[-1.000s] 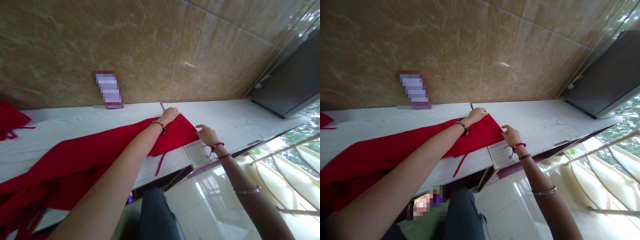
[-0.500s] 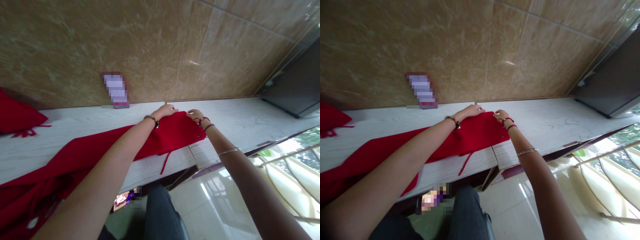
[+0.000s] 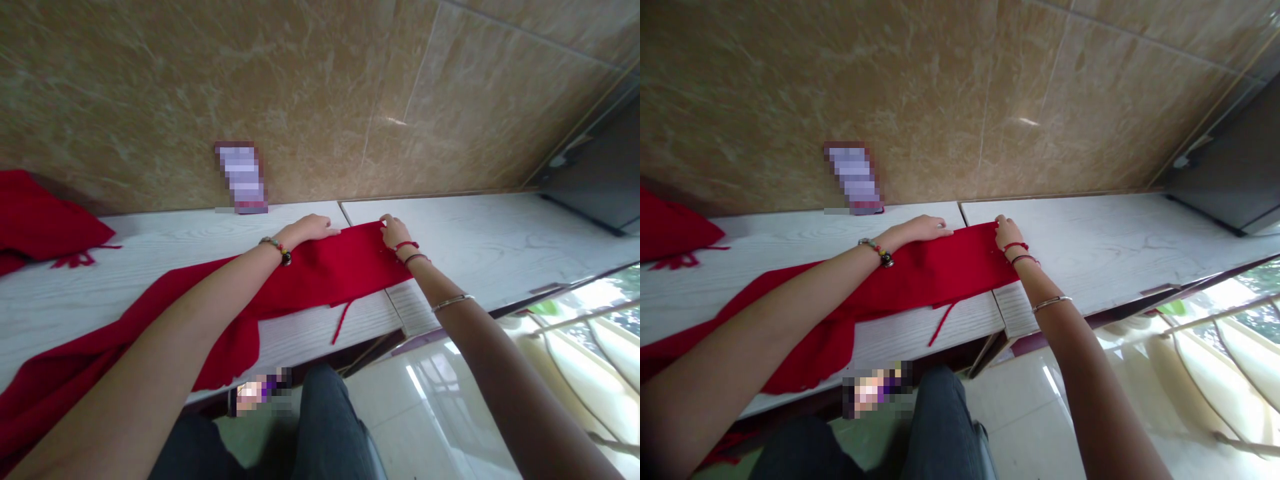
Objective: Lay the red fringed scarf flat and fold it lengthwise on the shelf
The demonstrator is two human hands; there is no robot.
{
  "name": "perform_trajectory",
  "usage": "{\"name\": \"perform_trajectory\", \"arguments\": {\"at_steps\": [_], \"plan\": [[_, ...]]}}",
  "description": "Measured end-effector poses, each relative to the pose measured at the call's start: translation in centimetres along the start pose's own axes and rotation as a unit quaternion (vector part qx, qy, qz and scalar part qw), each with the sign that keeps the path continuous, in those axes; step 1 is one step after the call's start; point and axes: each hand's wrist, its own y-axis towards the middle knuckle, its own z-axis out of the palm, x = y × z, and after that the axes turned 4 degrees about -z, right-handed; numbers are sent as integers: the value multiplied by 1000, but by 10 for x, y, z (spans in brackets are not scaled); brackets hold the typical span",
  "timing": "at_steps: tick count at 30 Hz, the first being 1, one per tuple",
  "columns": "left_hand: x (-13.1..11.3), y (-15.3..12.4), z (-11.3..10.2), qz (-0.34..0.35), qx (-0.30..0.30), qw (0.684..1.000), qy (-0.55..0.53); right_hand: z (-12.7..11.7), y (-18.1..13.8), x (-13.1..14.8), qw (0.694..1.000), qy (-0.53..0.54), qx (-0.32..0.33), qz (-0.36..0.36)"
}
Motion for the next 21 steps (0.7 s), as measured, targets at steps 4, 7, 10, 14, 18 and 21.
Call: {"name": "perform_trajectory", "arguments": {"at_steps": [4,7,10,14,18,21], "plan": [[-12,-17,1,5,-72,997,23,0,-12,6,998,-61,-1,-30],[-31,-45,-1,43,-120,992,13,-5,-18,9,991,-111,-12,-78],[-44,-78,8,128,-34,991,-14,-3,-22,8,978,-121,32,-170],[-39,-109,32,158,52,986,-29,6,-22,-1,973,-111,125,-162],[-23,-119,45,171,16,984,-37,4,-17,-3,973,-116,155,-124],[-18,-123,45,180,19,983,-42,-4,-23,4,974,-141,145,-103]]}}
